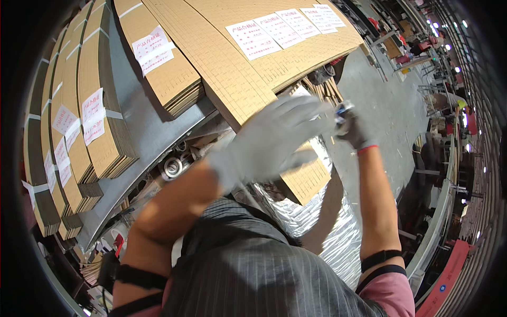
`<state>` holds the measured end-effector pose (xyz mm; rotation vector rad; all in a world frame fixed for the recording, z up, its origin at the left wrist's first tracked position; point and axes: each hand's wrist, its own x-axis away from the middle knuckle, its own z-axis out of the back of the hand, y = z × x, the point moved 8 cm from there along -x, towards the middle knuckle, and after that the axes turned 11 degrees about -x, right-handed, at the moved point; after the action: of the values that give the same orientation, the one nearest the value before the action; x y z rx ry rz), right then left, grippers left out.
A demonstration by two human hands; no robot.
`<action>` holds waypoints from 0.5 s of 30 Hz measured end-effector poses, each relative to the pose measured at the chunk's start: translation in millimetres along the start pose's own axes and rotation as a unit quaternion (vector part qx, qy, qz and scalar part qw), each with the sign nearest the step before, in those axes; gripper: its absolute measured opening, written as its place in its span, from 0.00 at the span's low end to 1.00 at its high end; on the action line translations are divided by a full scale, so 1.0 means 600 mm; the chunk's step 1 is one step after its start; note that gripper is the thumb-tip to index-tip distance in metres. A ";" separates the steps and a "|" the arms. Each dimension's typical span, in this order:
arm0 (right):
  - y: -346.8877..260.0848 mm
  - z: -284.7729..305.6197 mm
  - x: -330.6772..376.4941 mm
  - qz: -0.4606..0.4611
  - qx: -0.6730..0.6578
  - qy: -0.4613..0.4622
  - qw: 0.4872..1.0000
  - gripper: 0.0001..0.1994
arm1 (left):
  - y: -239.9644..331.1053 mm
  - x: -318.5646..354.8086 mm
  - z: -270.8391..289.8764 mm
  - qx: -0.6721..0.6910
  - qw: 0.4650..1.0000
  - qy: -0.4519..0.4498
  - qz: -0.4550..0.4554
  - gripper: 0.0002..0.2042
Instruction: Taping and assembling cardboard components for packaging on a factory floor.
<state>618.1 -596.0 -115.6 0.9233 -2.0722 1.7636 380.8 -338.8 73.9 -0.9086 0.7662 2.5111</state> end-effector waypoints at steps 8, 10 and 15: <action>0.163 -0.257 -0.038 -0.161 -0.126 -0.301 0.931 0.35 | -0.202 0.288 -0.281 0.481 0.766 0.037 0.425 0.19; 0.140 -0.256 -0.039 -0.110 -0.118 -0.285 0.945 0.34 | -0.196 0.262 -0.329 0.556 0.730 0.050 0.395 0.19; 0.103 -0.201 -0.051 -0.053 -0.107 -0.235 0.964 0.21 | -0.193 0.238 -0.357 0.551 0.743 0.025 0.379 0.20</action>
<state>579.7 -468.6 -154.6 1.4634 -2.3756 1.3216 435.9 -354.9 -202.4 -0.1880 2.6221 1.8344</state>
